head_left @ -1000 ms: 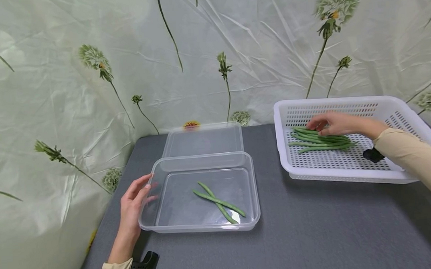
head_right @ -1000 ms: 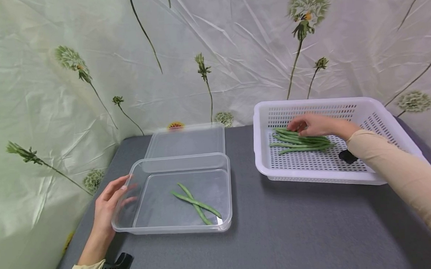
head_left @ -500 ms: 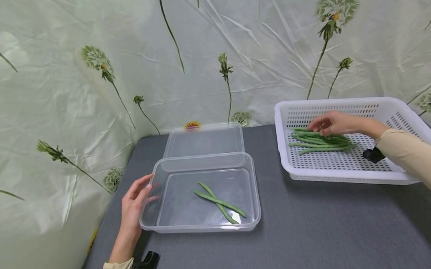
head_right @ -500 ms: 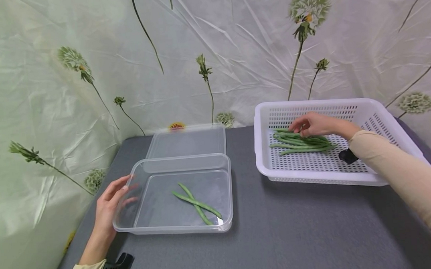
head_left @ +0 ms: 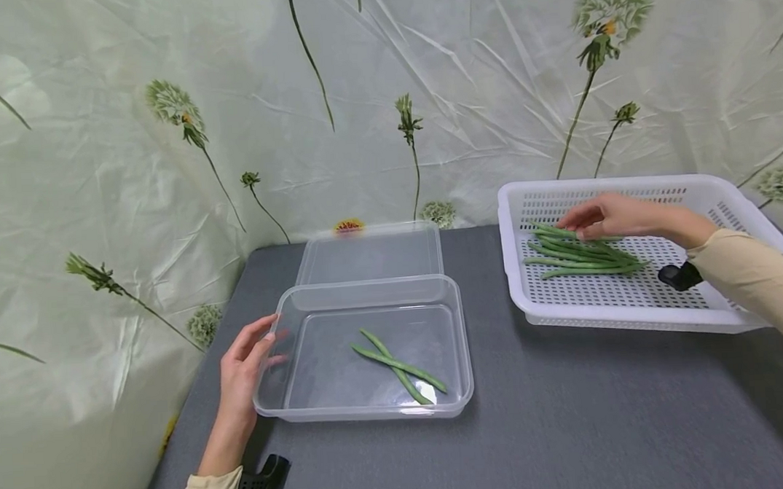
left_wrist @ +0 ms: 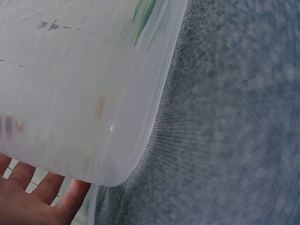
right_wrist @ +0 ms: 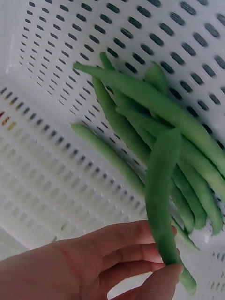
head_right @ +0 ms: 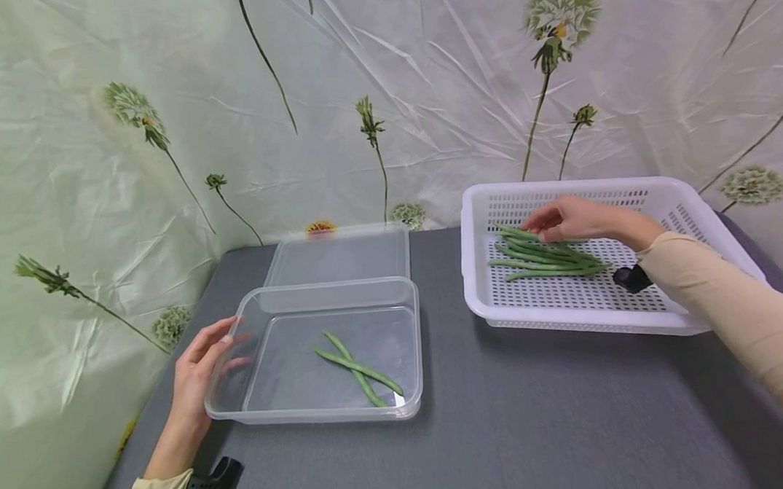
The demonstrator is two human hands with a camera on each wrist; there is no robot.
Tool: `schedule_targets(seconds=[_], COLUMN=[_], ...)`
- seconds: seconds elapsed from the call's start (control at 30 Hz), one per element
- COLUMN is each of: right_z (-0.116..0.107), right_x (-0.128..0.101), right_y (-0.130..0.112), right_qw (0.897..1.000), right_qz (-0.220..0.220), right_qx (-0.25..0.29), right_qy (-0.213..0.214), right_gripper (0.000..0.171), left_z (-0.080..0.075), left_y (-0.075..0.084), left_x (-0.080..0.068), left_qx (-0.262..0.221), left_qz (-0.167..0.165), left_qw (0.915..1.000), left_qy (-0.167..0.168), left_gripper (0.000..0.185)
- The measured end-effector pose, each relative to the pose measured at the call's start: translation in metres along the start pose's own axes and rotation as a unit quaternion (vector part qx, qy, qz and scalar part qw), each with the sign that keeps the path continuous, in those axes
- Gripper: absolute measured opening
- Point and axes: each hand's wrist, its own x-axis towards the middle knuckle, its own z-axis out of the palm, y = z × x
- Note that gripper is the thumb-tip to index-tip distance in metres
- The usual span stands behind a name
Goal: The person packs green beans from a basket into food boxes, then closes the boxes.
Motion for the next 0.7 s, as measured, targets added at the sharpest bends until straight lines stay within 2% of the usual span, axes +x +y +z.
schedule_targets(seconds=[0.1,0.43,0.7], right_z=[-0.002,-0.002,-0.006], right_x=[-0.001,-0.007,-0.018], right_y=[-0.008,-0.024,-0.038], right_qw=[1.000,0.994,0.986], right_qz=[0.004,0.022,0.004], right_qx=[0.009,0.099,0.160], right_qy=[-0.001,0.027,0.048], right_gripper=[0.035,0.042,0.039], left_z=[0.000,-0.001,0.000], left_y=[0.001,0.000,0.001], left_x=[0.001,0.000,0.000], left_qx=[-0.002,0.003,0.006], left_qz=[0.000,0.001,-0.002], left_qw=[1.0000,1.0000,1.0000], left_qy=[0.001,0.005,0.006], left_gripper=[0.036,0.036,0.036])
